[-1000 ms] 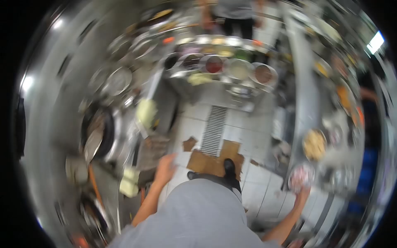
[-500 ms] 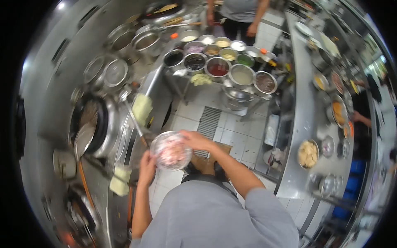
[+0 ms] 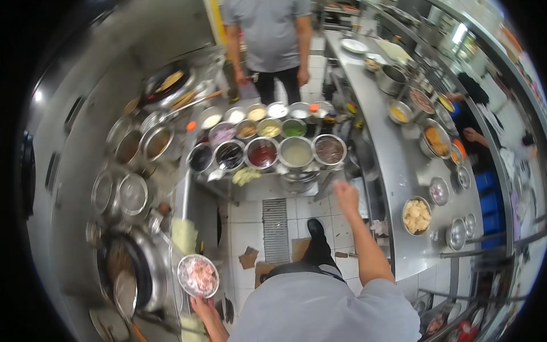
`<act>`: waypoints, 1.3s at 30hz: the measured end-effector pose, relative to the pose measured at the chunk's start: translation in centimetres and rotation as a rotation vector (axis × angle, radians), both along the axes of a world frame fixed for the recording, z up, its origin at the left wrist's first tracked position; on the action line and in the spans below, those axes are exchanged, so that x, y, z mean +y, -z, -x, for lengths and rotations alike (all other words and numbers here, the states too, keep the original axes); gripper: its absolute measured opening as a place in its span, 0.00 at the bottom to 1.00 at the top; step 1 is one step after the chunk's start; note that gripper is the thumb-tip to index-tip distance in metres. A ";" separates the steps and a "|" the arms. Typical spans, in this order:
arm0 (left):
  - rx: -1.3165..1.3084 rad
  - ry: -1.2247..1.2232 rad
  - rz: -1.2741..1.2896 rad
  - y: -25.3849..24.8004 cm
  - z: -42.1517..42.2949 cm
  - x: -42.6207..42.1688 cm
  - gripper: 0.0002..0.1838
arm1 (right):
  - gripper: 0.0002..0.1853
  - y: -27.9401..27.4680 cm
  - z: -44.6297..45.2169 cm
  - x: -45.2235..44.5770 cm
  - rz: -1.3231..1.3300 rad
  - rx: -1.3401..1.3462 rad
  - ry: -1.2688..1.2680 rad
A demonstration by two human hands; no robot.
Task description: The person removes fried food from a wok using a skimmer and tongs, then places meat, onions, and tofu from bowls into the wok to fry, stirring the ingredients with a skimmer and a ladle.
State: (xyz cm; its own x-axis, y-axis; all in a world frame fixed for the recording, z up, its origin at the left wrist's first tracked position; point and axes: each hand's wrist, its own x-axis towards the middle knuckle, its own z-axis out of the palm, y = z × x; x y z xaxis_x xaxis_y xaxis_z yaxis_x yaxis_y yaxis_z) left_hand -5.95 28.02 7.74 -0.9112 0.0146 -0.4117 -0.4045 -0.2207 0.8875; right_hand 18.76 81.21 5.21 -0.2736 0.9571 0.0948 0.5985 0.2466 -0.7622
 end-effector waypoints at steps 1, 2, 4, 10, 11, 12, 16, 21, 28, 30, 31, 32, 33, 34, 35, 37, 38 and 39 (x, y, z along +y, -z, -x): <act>-0.011 0.014 -0.019 1.1 0.3 1.2 0.19 | 0.09 0.6 -1.8 4.4 0.012 0.021 0.149; -0.020 0.016 -0.036 2.0 0.6 2.8 0.21 | 0.13 0.0 -2.6 7.8 0.110 0.087 0.184; -0.056 0.061 -0.030 3.0 0.6 7.1 0.21 | 0.20 2.1 -2.6 15.9 0.217 0.159 0.222; -0.108 0.447 0.397 4.5 -1.7 18.8 0.20 | 0.35 24.4 2.5 41.8 0.437 0.389 0.409; -0.155 0.457 0.446 4.2 -2.3 20.5 0.21 | 0.35 31.3 2.8 45.8 0.417 0.316 0.481; -0.127 0.506 0.514 4.1 -3.1 21.5 0.21 | 0.35 37.8 3.1 49.8 0.401 0.243 0.553; -0.576 -0.100 -0.010 0.1 -4.4 27.4 0.22 | 0.32 36.3 5.9 55.8 0.319 -0.081 0.672; -0.312 0.301 0.419 0.4 -6.2 32.2 0.19 | 0.23 43.5 6.6 62.8 0.196 0.132 0.673; -0.281 -0.049 0.259 2.1 -4.9 31.5 0.16 | 0.24 33.1 7.1 53.9 0.377 0.023 0.266; -0.012 0.377 0.540 5.9 -6.7 23.9 0.16 | 0.25 26.1 7.4 47.6 0.386 0.103 0.265; 0.003 0.311 0.561 8.6 -8.2 20.6 0.16 | 0.25 23.4 6.8 44.6 0.142 -0.073 0.177; 0.039 0.206 0.573 7.5 -8.7 22.1 0.17 | 0.29 23.8 5.6 42.1 0.088 -0.141 0.203; 0.056 0.138 0.521 6.5 -9.3 22.1 0.17 | 0.32 26.0 2.6 40.0 -0.051 -0.335 0.148; 0.024 0.037 0.506 8.4 -10.4 19.8 0.16 | 0.29 26.6 0.2 37.3 -0.242 -0.293 -0.035; -0.115 -0.193 0.279 4.8 -10.2 20.9 0.14 | 0.27 24.7 -1.2 33.3 -0.157 -0.444 -0.109; -0.244 -0.421 0.008 0.3 -9.2 19.9 0.12 | 0.23 24.2 -4.6 27.4 0.096 -0.567 -0.305; -0.212 -0.408 0.049 0.1 -9.8 17.5 0.10 | 0.23 21.7 -4.7 23.2 0.073 -0.698 -0.436; -0.180 -0.394 0.091 -0.1 -10.2 15.0 0.08 | 0.22 19.4 -4.5 19.4 0.048 -0.830 -0.561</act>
